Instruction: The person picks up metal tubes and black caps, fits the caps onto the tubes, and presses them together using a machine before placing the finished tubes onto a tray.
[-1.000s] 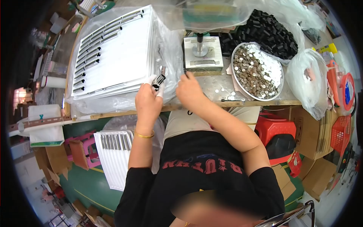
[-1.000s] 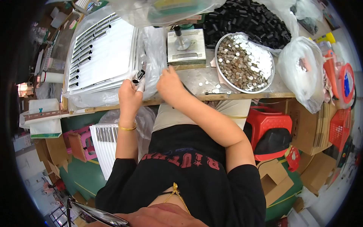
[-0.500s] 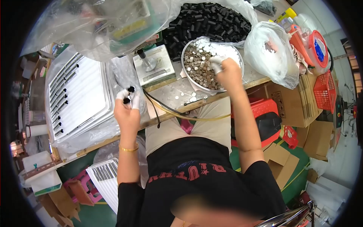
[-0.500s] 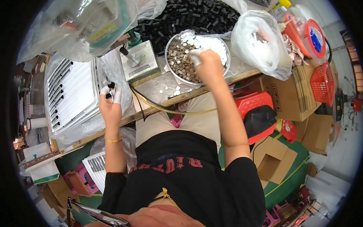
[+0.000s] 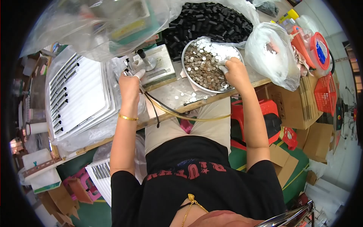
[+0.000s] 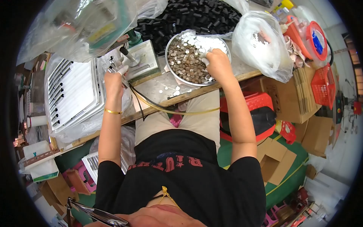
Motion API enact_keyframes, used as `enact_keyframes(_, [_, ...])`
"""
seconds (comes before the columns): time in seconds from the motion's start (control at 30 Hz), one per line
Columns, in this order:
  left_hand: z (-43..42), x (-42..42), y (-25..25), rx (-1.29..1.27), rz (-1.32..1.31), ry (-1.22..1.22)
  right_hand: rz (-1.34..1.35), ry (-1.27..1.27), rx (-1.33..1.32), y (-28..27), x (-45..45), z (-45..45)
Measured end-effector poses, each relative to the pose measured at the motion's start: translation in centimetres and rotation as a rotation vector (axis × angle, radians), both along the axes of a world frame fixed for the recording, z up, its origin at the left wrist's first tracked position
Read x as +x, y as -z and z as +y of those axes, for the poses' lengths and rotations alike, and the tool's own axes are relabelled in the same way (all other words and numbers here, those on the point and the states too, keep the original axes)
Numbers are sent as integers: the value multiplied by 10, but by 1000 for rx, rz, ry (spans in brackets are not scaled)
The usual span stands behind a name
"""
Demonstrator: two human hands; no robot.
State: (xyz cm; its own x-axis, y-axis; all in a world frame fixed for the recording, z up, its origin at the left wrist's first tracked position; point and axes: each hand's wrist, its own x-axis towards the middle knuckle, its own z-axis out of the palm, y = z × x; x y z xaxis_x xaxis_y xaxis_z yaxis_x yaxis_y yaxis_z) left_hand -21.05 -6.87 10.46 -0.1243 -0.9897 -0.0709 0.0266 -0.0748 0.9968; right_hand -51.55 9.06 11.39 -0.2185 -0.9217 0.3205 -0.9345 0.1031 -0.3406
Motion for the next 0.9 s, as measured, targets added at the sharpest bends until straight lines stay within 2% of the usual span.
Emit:
enact_keyframes(0.07, [-9, 3, 4, -39, -70, 81, 9, -28, -5, 2, -3, 2])
enact_keyframes(0.1, [-9, 1, -3, 3, -190, 69, 8, 5, 33, 1, -4, 1])
enact_keyframes(0.13, [-13, -4, 8, -35, -28, 68, 4, 30, 70, 0, -2, -1])
enact_keyframes(0.17, [-22, -5, 23, -102, -141, 5, -36, 70, 70, -3, 1, -4])
enact_keyframes(0.2, [-24, -9, 22, -77, -80, 14, -47, 108, 89, -9, 5, -6])
enact_keyframes(0.23, [-17, -18, 9, -50, 104, -14, -49, 129, 144, -12, 5, -9])
enact_keyframes(0.3, [-23, -21, 5, -18, -43, -30, -79, 206, 253, -29, 15, -13])
enact_keyframes(0.33, [-25, -21, 5, -15, -41, -32, -76, 205, 255, -29, 13, -16])
enact_keyframes(0.4, [-26, -22, 4, -44, -72, -3, -196, 290, 466, -27, 5, -22])
enact_keyframes(0.43, [-26, -23, 3, -33, -66, 19, -195, 314, 475, -28, 3, -24])
enact_keyframes(0.5, [-22, -24, -3, -32, -97, 51, -99, 264, 428, -28, 3, -19])
enact_keyframes(0.57, [-20, -23, -4, -95, -118, 12, -58, 79, 229, -16, -3, -12])
enact_keyframes(0.6, [-17, -22, -9, -72, -8, 37, 13, 22, 192, -11, -4, -11])
enact_keyframes(0.63, [-18, -23, -1, -70, -10, 32, 12, 17, 194, -10, -5, -8])
enact_keyframes(0.7, [-23, -17, 7, -165, -149, -21, -64, 29, 28, -12, 5, -11])
enact_keyframes(0.73, [-20, -16, 4, -53, -40, 34, -128, 24, -21, -12, 10, -14])
enact_keyframes(0.77, [-27, -14, 23, -151, -213, -30, -137, -10, -25, -12, 20, -21])
enact_keyframes(0.83, [-31, -16, 30, -107, -162, 13, -323, -86, -211, -16, 41, -30])
enact_keyframes(0.87, [-25, -17, 23, -109, -165, 4, -371, -101, -208, -23, 58, -34])
enact_keyframes(0.9, [-15, -18, 12, -82, -151, 46, -314, -199, -306, -23, 69, -41])
